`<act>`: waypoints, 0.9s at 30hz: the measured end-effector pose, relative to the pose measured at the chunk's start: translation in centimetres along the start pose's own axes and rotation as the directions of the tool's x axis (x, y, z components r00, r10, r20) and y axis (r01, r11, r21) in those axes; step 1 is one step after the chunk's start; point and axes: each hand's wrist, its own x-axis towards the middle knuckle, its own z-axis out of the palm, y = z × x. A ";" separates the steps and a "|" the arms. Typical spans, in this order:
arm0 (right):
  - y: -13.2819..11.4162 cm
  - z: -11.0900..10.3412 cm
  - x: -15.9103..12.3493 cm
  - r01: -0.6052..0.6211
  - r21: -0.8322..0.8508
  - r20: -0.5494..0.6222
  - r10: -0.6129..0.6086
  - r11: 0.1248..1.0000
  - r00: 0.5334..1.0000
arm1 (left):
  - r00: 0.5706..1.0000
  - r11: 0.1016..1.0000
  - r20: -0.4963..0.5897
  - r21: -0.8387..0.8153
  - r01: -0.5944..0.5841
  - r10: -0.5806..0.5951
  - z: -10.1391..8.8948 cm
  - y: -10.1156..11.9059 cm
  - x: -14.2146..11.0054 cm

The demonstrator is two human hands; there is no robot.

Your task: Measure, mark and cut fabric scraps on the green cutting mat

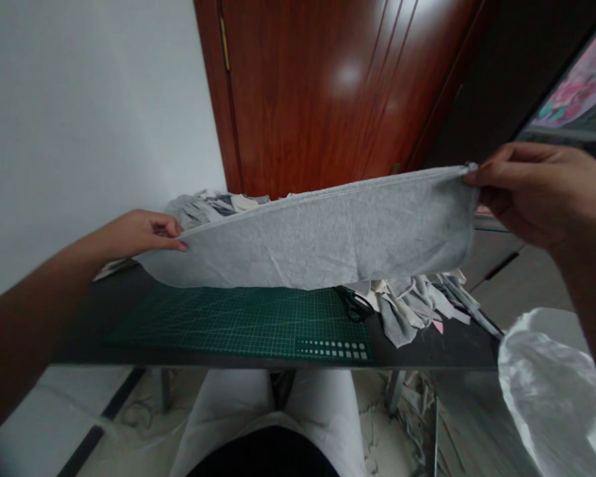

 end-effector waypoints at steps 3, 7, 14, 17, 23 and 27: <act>0.8 1.6 -0.8 -0.138 0.057 0.097 0.132 0.989 0.986 | 0.999 0.999 -0.046 0.037 0.016 -0.014 -0.9 -0.7 -0.5; 2.9 3.0 -1.2 -0.154 0.135 0.089 0.143 0.979 0.986 | 0.993 0.992 -0.119 0.123 0.029 -0.014 -1.4 -1.5 -1.6; 5.5 5.3 -3.5 -0.147 0.328 0.044 0.140 0.933 0.989 | 0.978 0.883 -0.207 0.464 0.065 0.037 -1.1 -3.4 -3.9; 6.1 6.5 -5.0 -0.190 0.413 0.040 0.190 0.891 0.981 | 0.959 0.859 -0.282 0.492 0.145 -0.001 -0.7 -3.9 -4.8; 6.8 8.0 -8.9 -0.281 0.441 -0.003 0.315 0.852 0.949 | 0.864 0.792 -0.501 0.513 0.331 -0.037 -1.8 -4.0 -7.0; 9.2 9.1 -10.8 -0.298 0.364 0.011 0.315 0.883 0.949 | 0.873 0.744 -0.478 0.547 0.384 -0.100 -4.6 -5.4 -7.6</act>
